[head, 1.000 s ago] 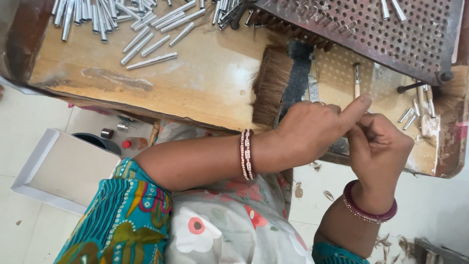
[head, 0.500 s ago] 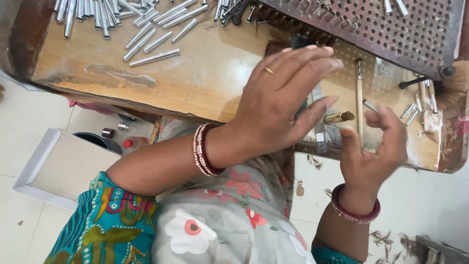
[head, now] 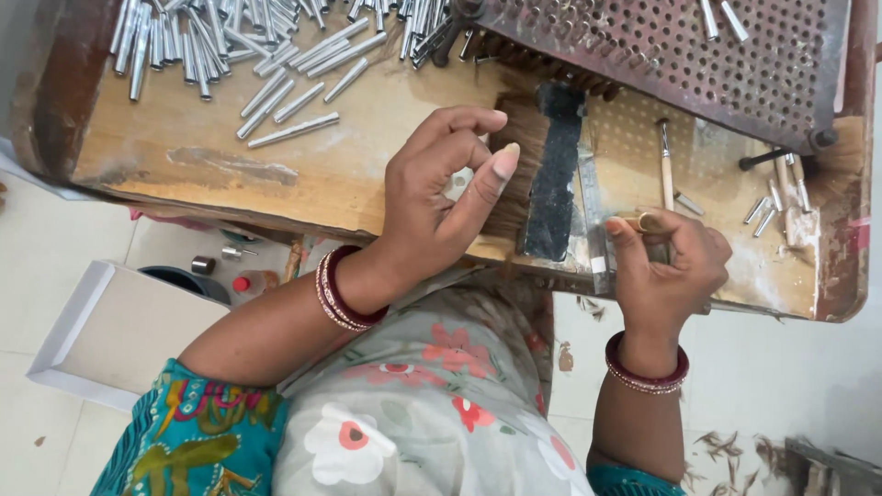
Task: Assembling small metal brush components by inserting parts into tubes and placing them in a grid.
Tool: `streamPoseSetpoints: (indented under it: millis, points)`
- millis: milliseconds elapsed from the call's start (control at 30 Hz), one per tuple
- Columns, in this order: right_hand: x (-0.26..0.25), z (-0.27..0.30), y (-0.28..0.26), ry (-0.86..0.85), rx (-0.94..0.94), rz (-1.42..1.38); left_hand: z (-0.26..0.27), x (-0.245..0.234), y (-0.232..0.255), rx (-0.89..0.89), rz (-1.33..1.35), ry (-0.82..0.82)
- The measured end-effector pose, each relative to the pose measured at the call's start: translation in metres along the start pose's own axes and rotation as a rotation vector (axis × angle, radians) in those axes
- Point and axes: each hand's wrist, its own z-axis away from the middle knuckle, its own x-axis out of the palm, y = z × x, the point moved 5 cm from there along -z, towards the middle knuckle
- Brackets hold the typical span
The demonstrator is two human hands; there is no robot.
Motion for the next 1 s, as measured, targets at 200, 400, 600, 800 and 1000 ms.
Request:
streamPoseSetpoints:
  millis: [200,400,600,800,1000]
  points:
    - [0.000,0.002,0.004,0.050,-0.159,0.094,-0.001,-0.005,0.001,-0.016,0.051,0.015]
    - [0.003,-0.005,0.000,0.033,-0.134,0.019,-0.002,-0.006,0.003,-0.020,0.060,0.003]
    - [-0.004,-0.011,0.000,-0.071,-0.055,-0.008,-0.003,-0.005,0.003,-0.019,0.051,-0.011]
    - [-0.025,-0.023,-0.006,-0.113,-0.119,-0.010,0.001,-0.005,0.003,0.000,0.038,-0.008]
    - [-0.018,-0.021,-0.011,-0.098,-0.085,-0.081,0.001,0.002,0.010,0.012,0.049,-0.018]
